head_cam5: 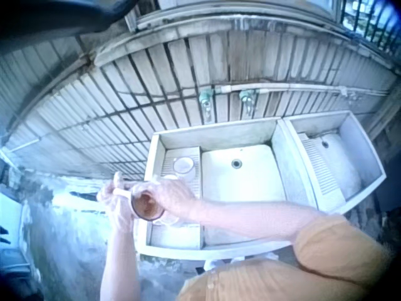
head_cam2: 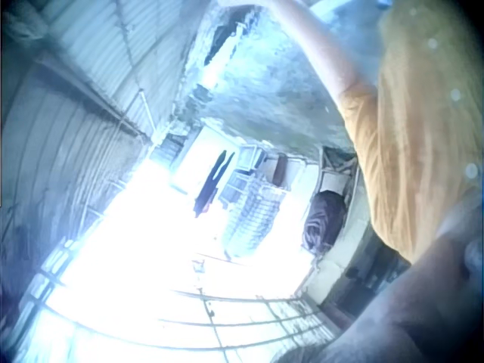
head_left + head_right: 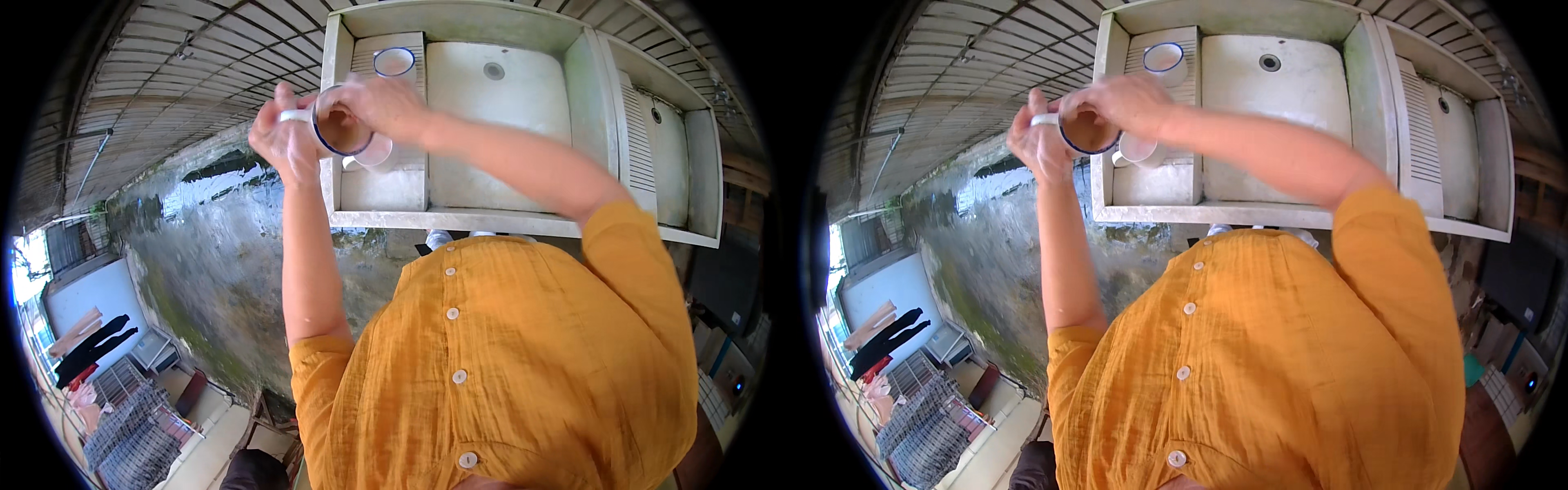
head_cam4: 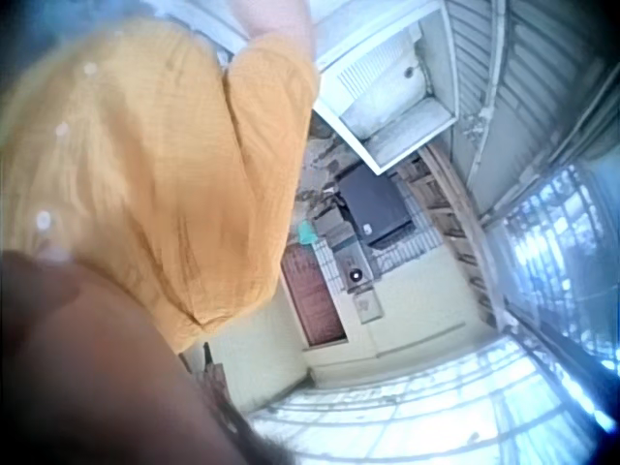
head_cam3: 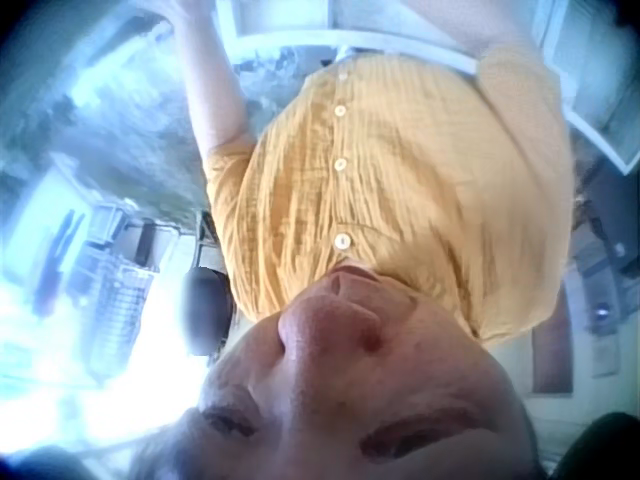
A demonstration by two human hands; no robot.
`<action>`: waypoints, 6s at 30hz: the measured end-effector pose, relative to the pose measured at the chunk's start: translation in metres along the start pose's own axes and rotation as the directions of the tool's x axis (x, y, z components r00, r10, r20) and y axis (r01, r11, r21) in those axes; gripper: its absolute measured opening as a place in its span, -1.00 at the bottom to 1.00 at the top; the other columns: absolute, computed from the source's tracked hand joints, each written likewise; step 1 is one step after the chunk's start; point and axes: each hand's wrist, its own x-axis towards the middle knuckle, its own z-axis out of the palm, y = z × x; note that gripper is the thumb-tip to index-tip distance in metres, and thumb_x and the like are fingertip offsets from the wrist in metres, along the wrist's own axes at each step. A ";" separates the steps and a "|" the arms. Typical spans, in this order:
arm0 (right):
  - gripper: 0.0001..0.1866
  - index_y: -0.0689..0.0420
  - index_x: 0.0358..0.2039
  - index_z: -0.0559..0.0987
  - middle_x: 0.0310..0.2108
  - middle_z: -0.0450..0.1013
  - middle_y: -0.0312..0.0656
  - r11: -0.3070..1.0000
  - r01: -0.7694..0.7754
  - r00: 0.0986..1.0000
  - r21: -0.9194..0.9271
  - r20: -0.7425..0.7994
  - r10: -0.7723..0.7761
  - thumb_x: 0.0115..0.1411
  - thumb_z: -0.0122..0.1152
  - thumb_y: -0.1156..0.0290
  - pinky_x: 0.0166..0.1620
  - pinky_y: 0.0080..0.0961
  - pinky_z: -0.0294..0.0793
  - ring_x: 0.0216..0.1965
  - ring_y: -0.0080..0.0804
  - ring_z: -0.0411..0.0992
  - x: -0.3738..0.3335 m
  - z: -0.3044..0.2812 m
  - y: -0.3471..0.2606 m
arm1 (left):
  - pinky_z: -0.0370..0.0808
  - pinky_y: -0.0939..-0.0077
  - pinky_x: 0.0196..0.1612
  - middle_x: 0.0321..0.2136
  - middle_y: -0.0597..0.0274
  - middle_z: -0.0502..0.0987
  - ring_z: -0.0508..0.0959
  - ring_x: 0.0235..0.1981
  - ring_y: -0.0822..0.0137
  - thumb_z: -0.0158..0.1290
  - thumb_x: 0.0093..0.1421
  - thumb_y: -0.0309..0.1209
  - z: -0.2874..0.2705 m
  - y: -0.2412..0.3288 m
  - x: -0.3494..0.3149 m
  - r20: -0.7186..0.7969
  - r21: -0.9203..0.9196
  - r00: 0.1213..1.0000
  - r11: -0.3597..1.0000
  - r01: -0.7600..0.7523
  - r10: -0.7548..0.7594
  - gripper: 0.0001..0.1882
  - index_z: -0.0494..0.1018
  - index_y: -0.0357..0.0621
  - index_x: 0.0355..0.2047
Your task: The person washes several white ceramic cups with a pink sponge at an outdoor utility sink. They scrub the inside and outside of each cup, rinse them under running water, and place them on the sink's draining board. The person handles the cups one at a time throughout the process.
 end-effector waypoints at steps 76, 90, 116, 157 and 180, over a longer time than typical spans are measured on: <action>-0.73 0.11 -0.23 0.49 -0.42 0.55 -0.19 0.752 -0.195 0.981 0.630 0.109 0.163 0.23 0.03 0.18 -0.43 -0.52 0.49 -0.49 -0.42 0.49 -0.035 -0.048 -0.028 | 0.48 0.48 -0.48 -0.57 0.24 0.49 0.47 -0.59 0.40 0.03 0.22 -0.07 -0.047 -0.026 -0.045 0.089 -0.308 0.958 0.907 0.287 -0.273 -0.58 0.40 -0.21 -0.52; -0.68 0.04 -0.18 0.39 -0.45 0.48 -0.09 0.940 -0.091 0.990 0.329 0.134 0.049 0.30 -0.24 0.11 -0.28 -0.19 0.46 -0.36 -0.14 0.50 -0.072 0.039 -0.034 | 0.51 0.36 -0.46 -0.55 0.07 0.46 0.48 -0.53 0.28 -0.09 0.29 -0.04 -0.044 -0.012 -0.018 -0.202 -0.423 0.978 0.905 -0.038 -0.053 -0.54 0.28 -0.16 -0.58; -0.43 0.34 0.03 0.33 0.10 0.20 0.16 0.844 0.458 0.661 0.278 0.529 -0.533 0.06 0.16 0.27 0.19 -0.21 0.11 0.13 0.07 0.16 -0.056 0.036 -0.084 | 0.48 -0.11 -0.15 -0.18 0.23 0.54 0.54 -0.11 0.17 -0.06 0.23 -0.10 -0.120 -0.082 -0.125 0.678 -0.640 0.654 0.167 0.750 -0.335 -0.67 0.40 0.05 -0.08; -0.35 0.38 0.09 0.24 0.06 0.24 0.20 0.406 0.709 0.163 0.577 0.426 -0.890 0.02 0.23 0.38 0.20 -0.17 0.09 0.10 0.15 0.18 -0.083 0.108 -0.257 | 0.51 0.28 -0.43 -0.34 0.38 0.55 0.56 -0.40 0.35 -0.02 0.18 0.00 -0.280 0.004 -0.257 -0.066 -0.813 0.944 0.566 0.137 -0.322 -0.68 0.44 0.13 -0.21; -0.33 0.48 0.00 0.26 -0.11 0.32 0.28 0.708 0.498 0.520 0.500 0.482 -0.705 -0.01 0.32 0.33 0.02 -0.17 0.28 -0.07 0.17 0.31 -0.093 0.130 -0.279 | 0.49 0.48 -0.24 -0.33 0.35 0.51 0.52 -0.30 0.44 0.09 0.17 -0.21 -0.279 -0.006 -0.250 -0.415 -0.666 0.909 0.668 -0.332 0.038 -0.75 0.39 -0.04 -0.23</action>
